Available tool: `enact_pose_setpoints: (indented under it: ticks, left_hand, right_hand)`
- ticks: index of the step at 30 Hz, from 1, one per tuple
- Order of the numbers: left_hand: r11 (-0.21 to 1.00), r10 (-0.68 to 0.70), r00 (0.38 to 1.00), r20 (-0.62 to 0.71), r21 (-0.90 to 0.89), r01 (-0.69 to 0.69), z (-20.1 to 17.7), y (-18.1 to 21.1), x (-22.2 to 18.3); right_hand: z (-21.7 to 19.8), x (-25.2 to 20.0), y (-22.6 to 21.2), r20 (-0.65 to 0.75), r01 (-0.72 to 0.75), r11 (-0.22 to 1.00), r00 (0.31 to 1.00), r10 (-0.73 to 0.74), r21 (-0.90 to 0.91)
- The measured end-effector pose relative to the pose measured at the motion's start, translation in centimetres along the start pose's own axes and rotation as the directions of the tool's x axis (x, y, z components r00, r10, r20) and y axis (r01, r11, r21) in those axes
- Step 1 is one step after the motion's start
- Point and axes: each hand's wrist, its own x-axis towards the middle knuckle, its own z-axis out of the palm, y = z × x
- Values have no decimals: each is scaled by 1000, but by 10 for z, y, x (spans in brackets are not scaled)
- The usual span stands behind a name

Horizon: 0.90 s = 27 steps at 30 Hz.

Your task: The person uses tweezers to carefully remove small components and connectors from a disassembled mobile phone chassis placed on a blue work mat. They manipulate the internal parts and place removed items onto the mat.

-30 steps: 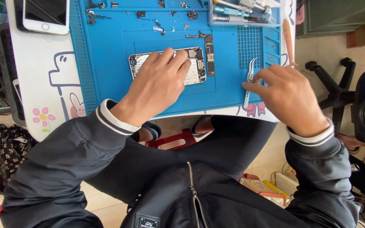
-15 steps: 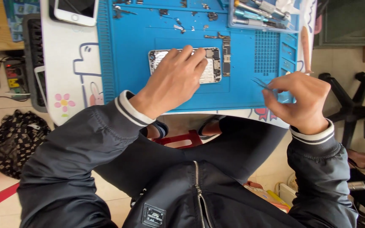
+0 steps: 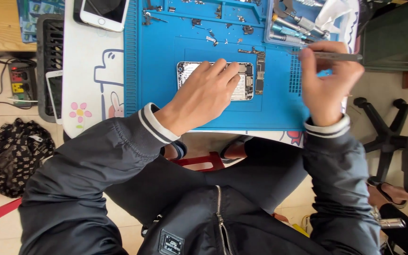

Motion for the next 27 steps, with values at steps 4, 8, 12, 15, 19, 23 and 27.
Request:
enact_pose_setpoints:
  ticks: [4, 8, 12, 15, 19, 23, 27]
  left_hand:
    - [1000, -2, 1000, -9, -23, 1, -3, -2, 1]
    - [1000, 1, 1000, 9, -9, -1, -2, 0, 0]
    - [999, -3, 999, 43, 34, 2, -5, 2, 1]
    - [1000, 5, 998, 67, 17, -6, -7, 1, 2]
    - [999, 8, 998, 59, 36, -10, -8, 1, 3]
    - [998, 10, 998, 57, 58, -14, -9, 1, 4]
    - [997, 12, 999, 52, 79, -16, -9, 1, 4]
  right_hand:
    - [17, -8, 14, -36, -117, 967, 993, 111, -225]
    - [18, -15, 18, -44, -185, 949, 983, 179, -255]
    - [20, -16, 24, -42, -181, 944, 983, 177, -276]
    - [22, -18, 27, -39, -166, 942, 986, 162, -293]
    - [21, -11, 23, 8, -30, 991, 999, 31, -129]
    - [23, -9, 24, 12, -21, 992, 1000, 23, -126]
    - [24, -10, 25, 12, -22, 989, 1000, 24, -143]
